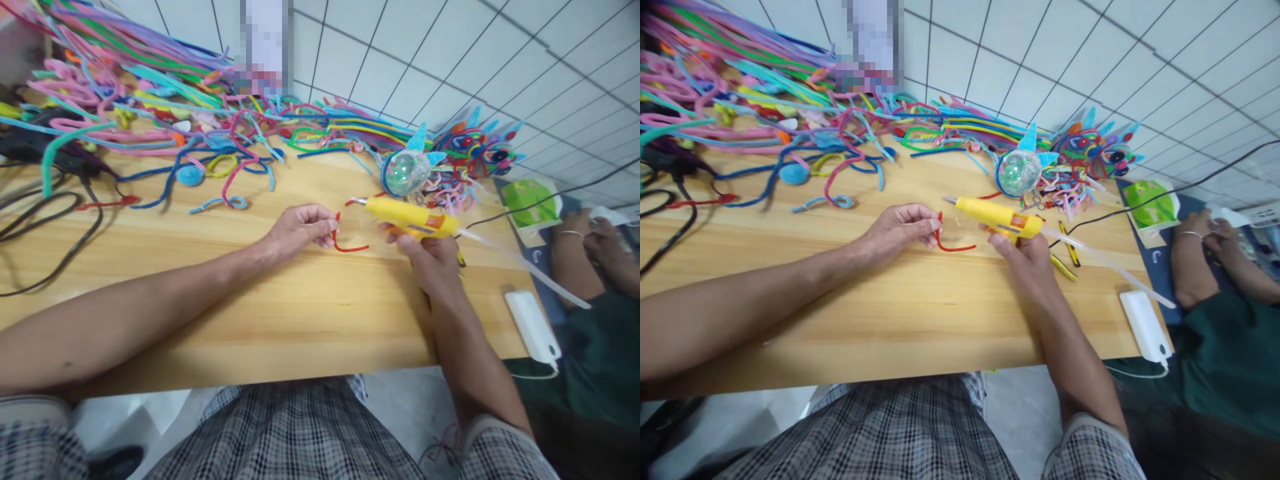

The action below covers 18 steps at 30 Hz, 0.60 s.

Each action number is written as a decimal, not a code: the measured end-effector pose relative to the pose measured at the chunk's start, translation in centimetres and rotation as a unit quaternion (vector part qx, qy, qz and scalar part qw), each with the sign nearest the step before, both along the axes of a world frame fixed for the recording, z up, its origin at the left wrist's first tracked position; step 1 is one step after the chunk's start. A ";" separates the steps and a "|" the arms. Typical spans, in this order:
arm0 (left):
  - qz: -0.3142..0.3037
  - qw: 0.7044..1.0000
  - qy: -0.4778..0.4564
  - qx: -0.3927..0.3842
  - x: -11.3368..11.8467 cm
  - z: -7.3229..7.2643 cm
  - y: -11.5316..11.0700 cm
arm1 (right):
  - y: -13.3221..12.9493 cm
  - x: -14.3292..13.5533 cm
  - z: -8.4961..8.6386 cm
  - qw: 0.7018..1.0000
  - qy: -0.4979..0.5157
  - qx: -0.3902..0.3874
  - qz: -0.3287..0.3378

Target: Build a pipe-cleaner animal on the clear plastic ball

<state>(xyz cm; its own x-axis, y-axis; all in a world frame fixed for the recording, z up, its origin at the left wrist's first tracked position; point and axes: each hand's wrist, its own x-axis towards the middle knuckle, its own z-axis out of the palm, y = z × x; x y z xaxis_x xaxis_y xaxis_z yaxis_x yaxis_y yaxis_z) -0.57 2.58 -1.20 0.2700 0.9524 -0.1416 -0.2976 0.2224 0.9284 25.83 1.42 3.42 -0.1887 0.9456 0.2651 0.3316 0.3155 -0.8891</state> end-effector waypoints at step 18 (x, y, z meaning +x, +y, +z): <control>0.007 0.996 0.084 0.036 -0.3 -0.1 -0.2 | 4.5 22.0 -2.7 0.839 -0.224 -0.038 -0.494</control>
<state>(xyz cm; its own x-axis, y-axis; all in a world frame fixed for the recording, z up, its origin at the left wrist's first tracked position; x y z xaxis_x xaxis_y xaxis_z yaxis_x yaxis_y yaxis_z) -0.92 2.42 -1.34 0.2350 0.9651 -0.1158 -0.1387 0.1512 0.9787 47.86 5.92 0.69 0.6326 0.7104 0.3084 0.7042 -0.3619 -0.6108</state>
